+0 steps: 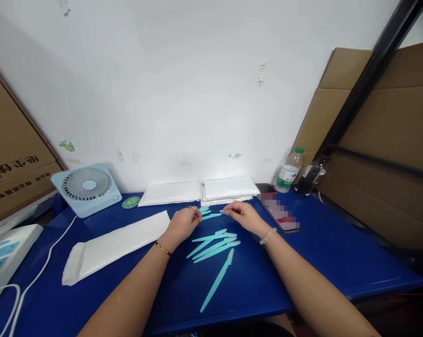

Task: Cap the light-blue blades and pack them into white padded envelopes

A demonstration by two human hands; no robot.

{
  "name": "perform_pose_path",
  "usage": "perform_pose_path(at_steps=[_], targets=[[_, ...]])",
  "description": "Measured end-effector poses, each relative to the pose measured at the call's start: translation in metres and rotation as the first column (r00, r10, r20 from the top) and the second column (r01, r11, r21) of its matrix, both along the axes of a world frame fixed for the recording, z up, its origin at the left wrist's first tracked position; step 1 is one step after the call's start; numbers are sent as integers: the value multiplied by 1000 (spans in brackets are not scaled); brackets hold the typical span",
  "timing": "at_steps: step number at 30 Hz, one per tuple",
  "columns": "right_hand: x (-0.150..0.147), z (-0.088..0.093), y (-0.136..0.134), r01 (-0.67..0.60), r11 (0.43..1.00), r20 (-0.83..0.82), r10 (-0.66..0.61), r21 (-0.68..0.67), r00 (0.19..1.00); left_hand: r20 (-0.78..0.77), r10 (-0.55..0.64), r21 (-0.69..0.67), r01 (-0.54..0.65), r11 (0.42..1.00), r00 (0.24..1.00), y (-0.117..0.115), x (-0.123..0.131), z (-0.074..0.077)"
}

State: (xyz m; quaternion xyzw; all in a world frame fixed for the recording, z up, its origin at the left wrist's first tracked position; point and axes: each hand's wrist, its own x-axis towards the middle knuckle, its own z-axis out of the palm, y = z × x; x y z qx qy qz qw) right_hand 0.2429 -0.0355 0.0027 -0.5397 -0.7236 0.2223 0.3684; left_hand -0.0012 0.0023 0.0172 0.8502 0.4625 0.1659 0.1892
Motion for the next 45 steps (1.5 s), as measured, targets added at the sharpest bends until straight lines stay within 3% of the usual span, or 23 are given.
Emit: perform_pose_path(at_steps=[5, 10, 12, 15, 17, 19, 23, 28, 31, 34, 38, 42, 45], targets=[[-8, -2, -3, -86, 995, -8, 86, -50, 996, 53, -36, -58, 39, 998, 998, 0, 0, -2], [-3, 4, -7, -297, 936, -28, 297, -188, 954, 89, -213, -263, 229, 937, 973, -8, -1, 5], [7, 5, -5, -236, 960, 4, 240, -152, 971, 70, -223, -279, 234, 931, 972, -9, -1, 7], [27, 3, 2, 24, 1000, 145, -25, 7, 989, -41, -76, -96, 72, 993, 996, -3, -3, 5], [38, 0, 6, 101, 994, 254, -109, 44, 961, -130, 42, 81, -31, 996, 991, 3, -5, 2], [42, -5, 10, 94, 995, 316, -98, 29, 944, -202, 103, 180, -66, 981, 974, 8, -7, -2], [39, -12, 12, 33, 999, 361, -26, -13, 932, -280, 88, 218, -26, 976, 956, 14, -7, -7], [37, -13, 11, 49, 995, 370, -14, -85, 929, -284, 88, 287, -3, 958, 955, 12, -2, -8], [37, -12, 9, 56, 989, 336, -8, -135, 942, -205, 64, 277, -5, 961, 977, 9, -1, -6], [34, -10, 8, 45, 986, 260, -2, -159, 965, -17, 16, 132, -14, 991, 1000, 6, 0, -6], [28, -6, 6, 29, 998, 75, -24, -55, 997, 210, -42, -98, 64, 993, 977, 1, 2, -6], [21, 1, 3, 50, 997, -128, -42, 66, 991, 277, -156, -145, 201, 969, 948, -2, 3, -1], [15, 7, -1, 35, 992, -208, -8, 124, 978, 280, -180, -172, 234, 957, 943, -3, 3, 2]])
